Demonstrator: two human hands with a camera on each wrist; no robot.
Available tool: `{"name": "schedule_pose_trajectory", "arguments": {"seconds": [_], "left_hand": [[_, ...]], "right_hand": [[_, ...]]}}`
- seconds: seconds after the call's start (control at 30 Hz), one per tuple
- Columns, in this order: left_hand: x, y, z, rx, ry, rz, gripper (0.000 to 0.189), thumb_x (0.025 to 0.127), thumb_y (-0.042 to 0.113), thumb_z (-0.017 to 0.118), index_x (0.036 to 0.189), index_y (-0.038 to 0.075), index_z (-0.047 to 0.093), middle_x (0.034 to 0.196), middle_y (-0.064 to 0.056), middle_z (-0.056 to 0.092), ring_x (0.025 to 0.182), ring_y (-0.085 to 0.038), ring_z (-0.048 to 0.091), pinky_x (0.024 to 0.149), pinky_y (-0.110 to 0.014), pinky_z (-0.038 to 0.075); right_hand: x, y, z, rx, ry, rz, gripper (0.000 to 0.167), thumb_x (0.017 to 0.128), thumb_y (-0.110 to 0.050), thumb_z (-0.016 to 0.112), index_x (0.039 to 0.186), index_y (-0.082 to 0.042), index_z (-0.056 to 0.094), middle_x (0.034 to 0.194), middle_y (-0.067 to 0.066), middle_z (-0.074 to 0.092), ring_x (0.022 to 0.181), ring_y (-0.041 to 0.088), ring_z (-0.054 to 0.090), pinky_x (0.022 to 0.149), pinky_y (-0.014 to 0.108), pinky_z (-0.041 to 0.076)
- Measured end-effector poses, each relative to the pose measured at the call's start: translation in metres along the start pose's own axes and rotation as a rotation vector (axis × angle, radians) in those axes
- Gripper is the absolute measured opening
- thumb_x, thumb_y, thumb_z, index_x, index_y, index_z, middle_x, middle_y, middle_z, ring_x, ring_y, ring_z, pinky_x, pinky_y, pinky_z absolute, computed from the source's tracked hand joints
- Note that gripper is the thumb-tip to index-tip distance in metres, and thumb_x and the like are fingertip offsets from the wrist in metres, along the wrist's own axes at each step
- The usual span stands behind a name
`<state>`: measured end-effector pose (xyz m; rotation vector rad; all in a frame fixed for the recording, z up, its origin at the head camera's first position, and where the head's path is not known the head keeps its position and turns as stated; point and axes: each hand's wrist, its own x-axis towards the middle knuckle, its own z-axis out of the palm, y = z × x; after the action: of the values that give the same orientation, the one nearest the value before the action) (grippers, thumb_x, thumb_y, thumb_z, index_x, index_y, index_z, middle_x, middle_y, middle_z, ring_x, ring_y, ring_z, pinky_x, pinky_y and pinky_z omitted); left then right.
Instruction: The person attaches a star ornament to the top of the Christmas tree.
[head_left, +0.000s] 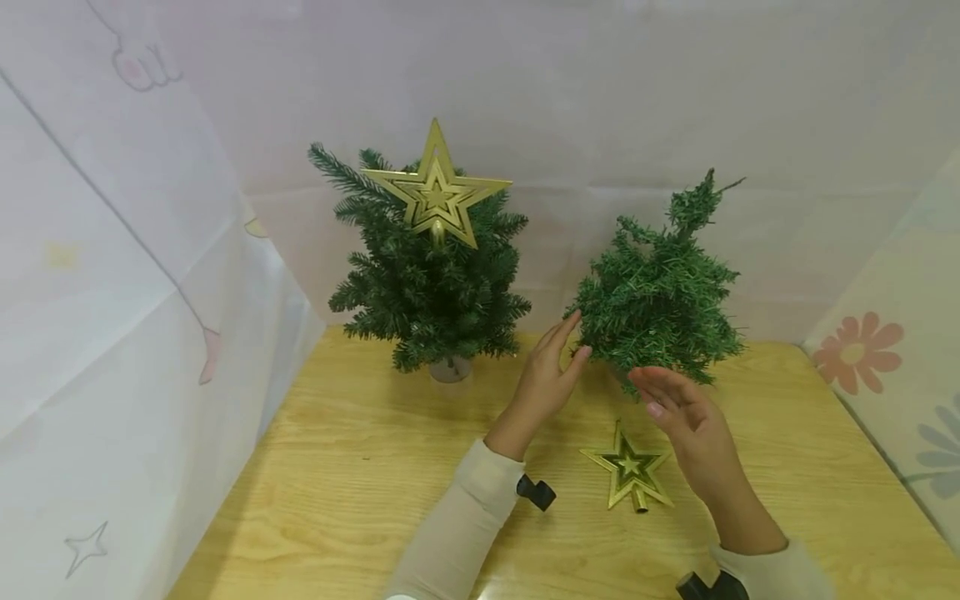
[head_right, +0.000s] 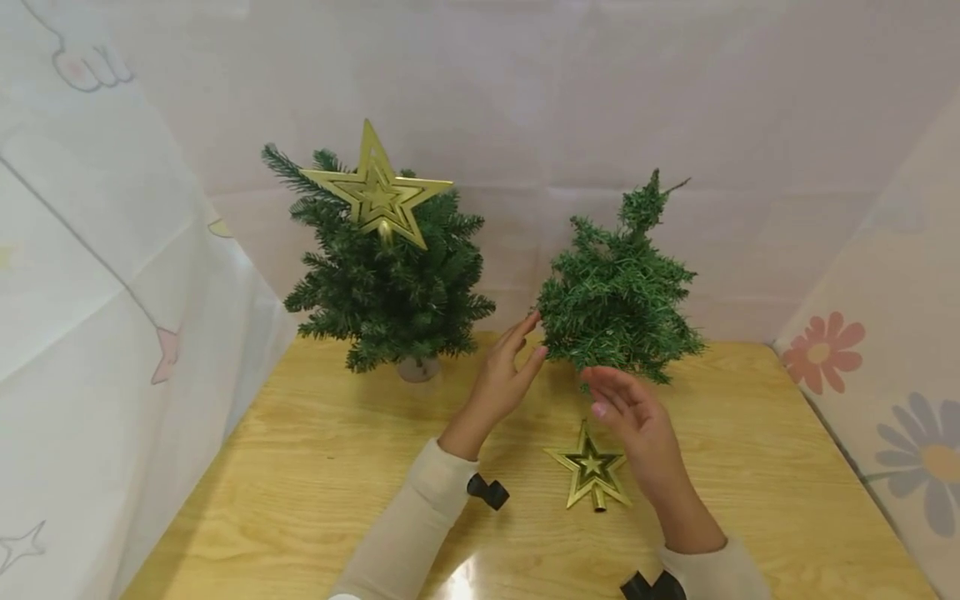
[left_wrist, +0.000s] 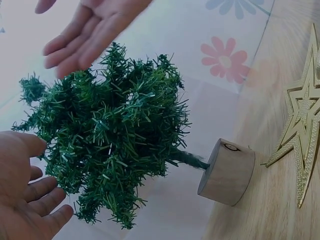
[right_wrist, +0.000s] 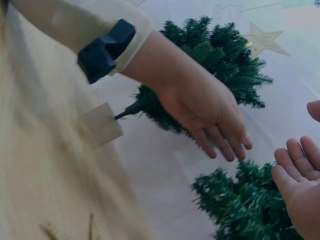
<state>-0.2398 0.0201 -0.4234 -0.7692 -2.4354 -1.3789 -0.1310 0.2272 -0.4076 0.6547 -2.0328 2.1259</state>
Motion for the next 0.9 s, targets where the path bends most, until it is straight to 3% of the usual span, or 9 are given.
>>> {"name": "schedule_pose_trajectory", "arguments": {"seconds": [0.13, 0.33, 0.5, 0.63, 0.77, 0.9], "left_hand": [[0.001, 0.000, 0.001, -0.001, -0.012, -0.025, 0.061, 0.102, 0.047, 0.043, 0.156, 0.027, 0.023, 0.155, -0.005, 0.032, 0.141, -0.022, 0.032, 0.108, -0.049, 0.037], [0.004, -0.002, 0.004, -0.012, 0.013, -0.016, 0.059, 0.103, 0.041, 0.046, 0.156, 0.023, 0.025, 0.154, -0.007, 0.036, 0.140, -0.020, 0.034, 0.107, -0.047, 0.038], [0.005, -0.003, 0.007, -0.018, 0.026, -0.007, 0.058, 0.103, 0.033, 0.050, 0.155, 0.022, 0.028, 0.153, -0.007, 0.037, 0.139, -0.020, 0.035, 0.107, -0.047, 0.038], [0.009, -0.001, 0.010, -0.006, 0.043, -0.016, 0.056, 0.103, 0.036, 0.049, 0.154, 0.023, 0.031, 0.152, -0.005, 0.038, 0.138, -0.022, 0.037, 0.106, -0.047, 0.039], [0.014, 0.001, 0.011, -0.002, 0.063, -0.053, 0.054, 0.102, 0.035, 0.051, 0.152, 0.023, 0.034, 0.151, -0.003, 0.038, 0.138, -0.021, 0.036, 0.106, -0.047, 0.040], [0.017, 0.000, 0.011, -0.013, 0.079, -0.090, 0.054, 0.101, 0.030, 0.055, 0.151, 0.023, 0.037, 0.150, 0.000, 0.039, 0.137, -0.023, 0.038, 0.105, -0.048, 0.040]], "right_hand": [[-0.011, 0.011, -0.001, -0.052, -0.008, 0.067, 0.040, 0.103, -0.001, 0.043, 0.143, 0.004, 0.038, 0.144, 0.014, 0.046, 0.133, 0.019, 0.044, 0.103, 0.021, 0.040], [-0.016, 0.024, -0.005, -0.053, -0.035, 0.061, 0.040, 0.103, -0.001, 0.043, 0.142, 0.006, 0.038, 0.143, 0.027, 0.041, 0.133, 0.024, 0.043, 0.104, 0.025, 0.040], [-0.017, 0.031, -0.010, -0.055, -0.045, 0.092, 0.041, 0.103, -0.002, 0.046, 0.142, 0.006, 0.039, 0.144, 0.026, 0.041, 0.132, 0.021, 0.045, 0.101, 0.023, 0.042], [-0.017, 0.034, -0.016, -0.082, -0.089, 0.144, 0.041, 0.102, -0.004, 0.048, 0.141, 0.005, 0.041, 0.143, 0.023, 0.044, 0.131, 0.023, 0.046, 0.099, 0.024, 0.045], [-0.017, 0.035, -0.023, -0.126, -0.158, 0.225, 0.040, 0.103, -0.007, 0.048, 0.142, 0.001, 0.043, 0.142, 0.020, 0.046, 0.128, 0.024, 0.048, 0.095, 0.027, 0.048], [-0.015, 0.035, -0.027, -0.148, -0.204, 0.229, 0.040, 0.103, -0.006, 0.047, 0.143, -0.003, 0.044, 0.142, 0.017, 0.046, 0.128, 0.022, 0.048, 0.095, 0.029, 0.048]]}}
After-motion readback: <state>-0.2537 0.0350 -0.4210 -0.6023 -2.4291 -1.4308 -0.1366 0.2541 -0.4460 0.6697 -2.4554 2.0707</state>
